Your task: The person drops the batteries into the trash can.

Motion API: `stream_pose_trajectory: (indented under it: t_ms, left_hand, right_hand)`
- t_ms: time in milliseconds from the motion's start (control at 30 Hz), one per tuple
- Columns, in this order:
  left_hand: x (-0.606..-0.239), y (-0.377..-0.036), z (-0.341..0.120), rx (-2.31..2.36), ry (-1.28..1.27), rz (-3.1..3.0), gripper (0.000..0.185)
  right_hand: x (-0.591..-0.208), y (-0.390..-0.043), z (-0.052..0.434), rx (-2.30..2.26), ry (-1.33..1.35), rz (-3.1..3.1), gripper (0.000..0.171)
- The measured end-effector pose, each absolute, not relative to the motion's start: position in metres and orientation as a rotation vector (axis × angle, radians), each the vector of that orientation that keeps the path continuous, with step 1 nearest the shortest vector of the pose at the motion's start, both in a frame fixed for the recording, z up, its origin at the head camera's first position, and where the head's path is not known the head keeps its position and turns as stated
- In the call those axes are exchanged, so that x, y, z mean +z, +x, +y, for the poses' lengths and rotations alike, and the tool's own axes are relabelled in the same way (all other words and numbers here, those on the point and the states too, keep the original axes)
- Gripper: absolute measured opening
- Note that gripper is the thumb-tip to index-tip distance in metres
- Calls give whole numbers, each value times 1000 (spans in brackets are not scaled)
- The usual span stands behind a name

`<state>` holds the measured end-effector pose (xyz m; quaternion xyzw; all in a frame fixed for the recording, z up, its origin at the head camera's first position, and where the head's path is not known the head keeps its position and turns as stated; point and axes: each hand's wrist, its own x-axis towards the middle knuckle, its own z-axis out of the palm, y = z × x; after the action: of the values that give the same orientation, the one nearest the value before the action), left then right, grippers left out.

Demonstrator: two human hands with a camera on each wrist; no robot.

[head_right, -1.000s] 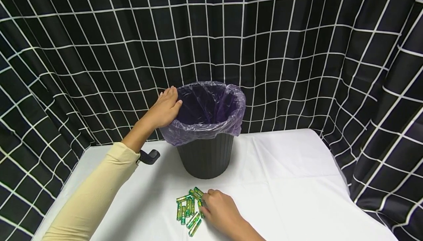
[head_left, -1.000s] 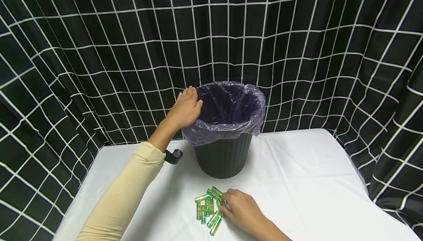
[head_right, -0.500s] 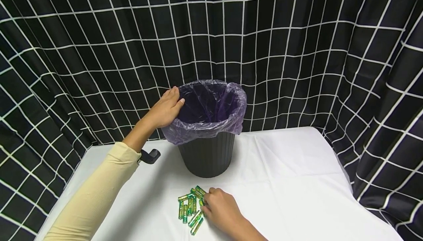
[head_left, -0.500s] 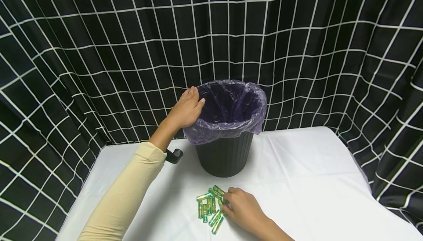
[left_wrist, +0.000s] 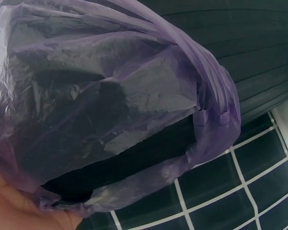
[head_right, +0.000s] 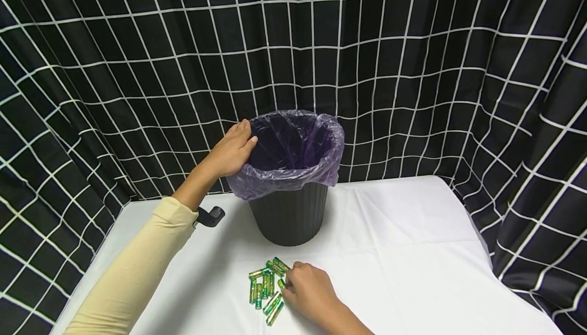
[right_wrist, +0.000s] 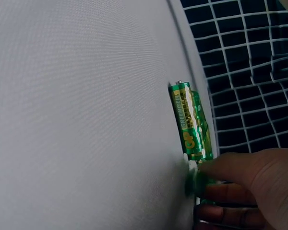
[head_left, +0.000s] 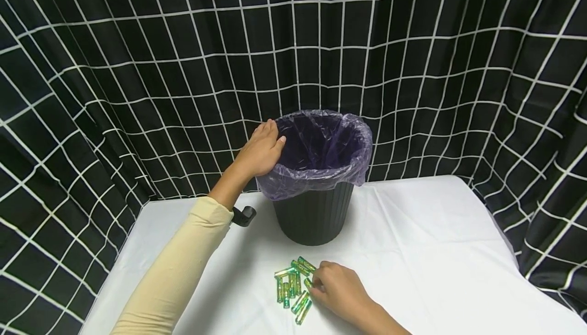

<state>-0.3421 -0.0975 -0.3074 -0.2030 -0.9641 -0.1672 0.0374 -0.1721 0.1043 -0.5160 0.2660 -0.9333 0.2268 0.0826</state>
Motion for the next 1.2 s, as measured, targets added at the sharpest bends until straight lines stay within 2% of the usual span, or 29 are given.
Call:
stream_pose_trajectory:
  t_ms: [600,1200]
  left_hand:
    - [-307,-344,-98,-516,-642,-2949,63]
    - [-307,-343,-97,-483,-651,-2945,61]
  right_hand:
    - [-509,-173,112,729,838,-2825,15]
    - [-444,-167,126,556,871,-2573,24]
